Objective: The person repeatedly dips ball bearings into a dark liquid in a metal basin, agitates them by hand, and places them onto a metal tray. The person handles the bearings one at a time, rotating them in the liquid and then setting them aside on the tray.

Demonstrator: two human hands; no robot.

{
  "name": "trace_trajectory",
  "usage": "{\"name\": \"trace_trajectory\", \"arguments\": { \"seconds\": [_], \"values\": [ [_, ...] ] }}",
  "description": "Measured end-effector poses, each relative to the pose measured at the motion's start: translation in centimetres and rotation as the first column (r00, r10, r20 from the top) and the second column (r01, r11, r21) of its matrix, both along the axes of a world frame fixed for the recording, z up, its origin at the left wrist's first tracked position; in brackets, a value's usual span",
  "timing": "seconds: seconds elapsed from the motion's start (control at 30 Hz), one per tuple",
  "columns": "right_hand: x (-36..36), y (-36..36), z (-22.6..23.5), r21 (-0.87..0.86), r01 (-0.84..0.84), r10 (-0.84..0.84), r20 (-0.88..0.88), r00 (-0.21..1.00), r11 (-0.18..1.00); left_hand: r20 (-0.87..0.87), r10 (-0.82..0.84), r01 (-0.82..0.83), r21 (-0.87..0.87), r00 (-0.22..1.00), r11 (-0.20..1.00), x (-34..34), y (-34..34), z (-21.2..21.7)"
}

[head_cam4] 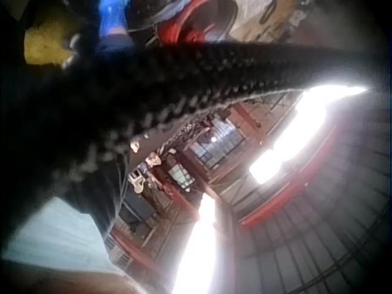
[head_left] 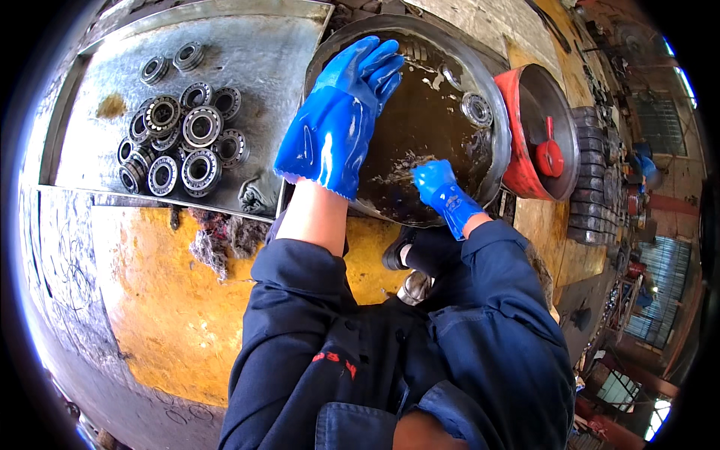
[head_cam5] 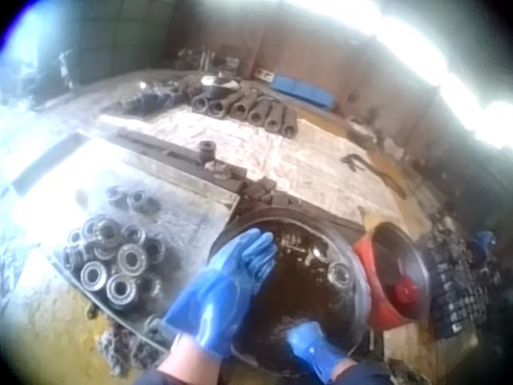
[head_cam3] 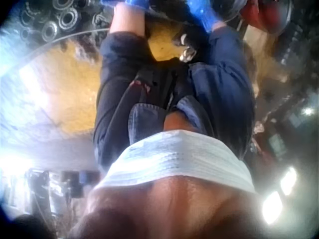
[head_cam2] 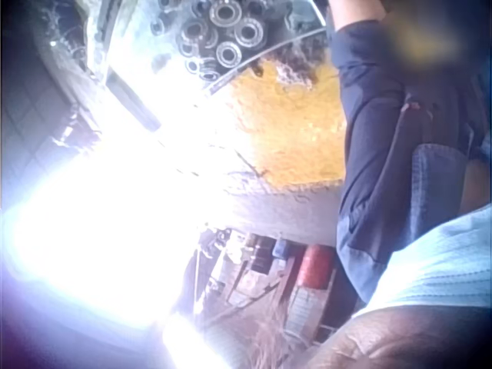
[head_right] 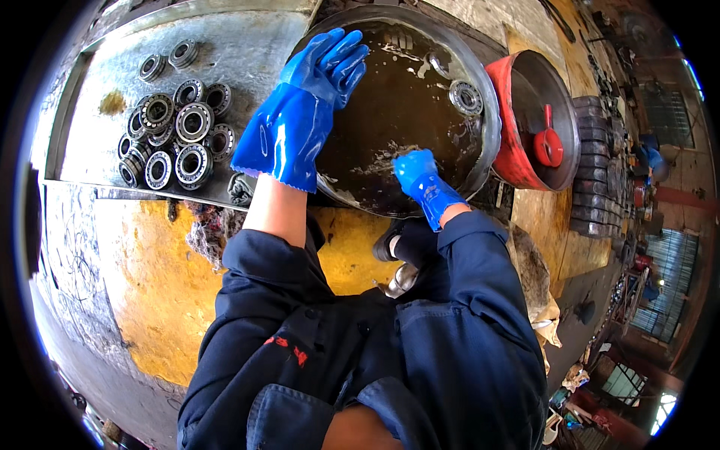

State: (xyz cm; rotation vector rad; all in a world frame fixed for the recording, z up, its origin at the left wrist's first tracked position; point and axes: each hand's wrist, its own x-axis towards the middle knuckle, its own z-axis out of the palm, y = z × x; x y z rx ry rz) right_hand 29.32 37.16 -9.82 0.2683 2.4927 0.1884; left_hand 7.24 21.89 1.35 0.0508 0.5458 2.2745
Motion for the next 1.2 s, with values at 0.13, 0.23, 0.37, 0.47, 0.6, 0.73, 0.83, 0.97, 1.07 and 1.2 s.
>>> {"name": "trace_trajectory", "arguments": {
  "seconds": [0.13,0.23,0.37,0.47,0.6,0.73,0.83,0.97,1.07,1.2],
  "values": [
    [0.6,1.5,-1.7,-0.078,0.049,-0.055,-0.087,0.995,0.996,0.009,-0.018,0.018,0.026,1.000,0.999,-0.4,-0.2,-0.3],
    [2.0,2.8,-3.3,-0.370,0.563,-0.638,-0.115,0.761,0.739,0.004,-0.006,0.006,0.003,1.000,1.000,-0.4,0.0,-0.2],
    [1.6,1.6,-3.2,-0.386,0.247,-0.349,-0.219,0.911,0.889,0.078,-0.030,0.031,-0.009,0.997,0.999,-0.7,0.1,-0.4],
    [-2.8,-1.8,-0.7,0.083,0.113,-0.125,0.157,0.980,0.990,0.095,-0.043,0.047,-0.042,0.995,0.998,-0.7,0.4,-0.4],
    [-3.4,-2.2,-0.3,0.006,-0.200,0.200,-0.002,0.980,0.980,0.068,-0.062,0.062,-0.001,0.996,0.998,-0.6,0.6,-0.7],
    [-1.8,0.7,2.5,-0.341,0.347,-0.440,-0.251,0.862,0.874,-0.030,-0.054,0.054,-0.007,0.998,0.999,0.2,1.0,-1.0],
    [-1.6,3.5,4.2,-0.347,0.607,-0.679,-0.139,0.721,0.715,-0.136,-0.053,0.057,0.021,0.989,0.998,1.2,0.9,-1.4],
    [0.7,3.6,8.2,-0.661,0.664,-0.933,-0.192,0.303,0.351,-0.187,-0.115,0.097,-0.099,0.976,0.990,2.7,1.0,-0.5],
    [1.7,1.5,8.9,-0.899,0.393,-0.981,-0.170,0.091,0.193,-0.159,-0.173,0.149,-0.155,0.972,0.977,3.4,0.9,-2.0],
    [2.2,1.0,7.5,-0.993,0.120,-0.993,-0.035,-0.110,0.022,-0.196,-0.280,0.252,-0.155,0.940,0.955,4.5,1.0,-4.5]
  ]
}}
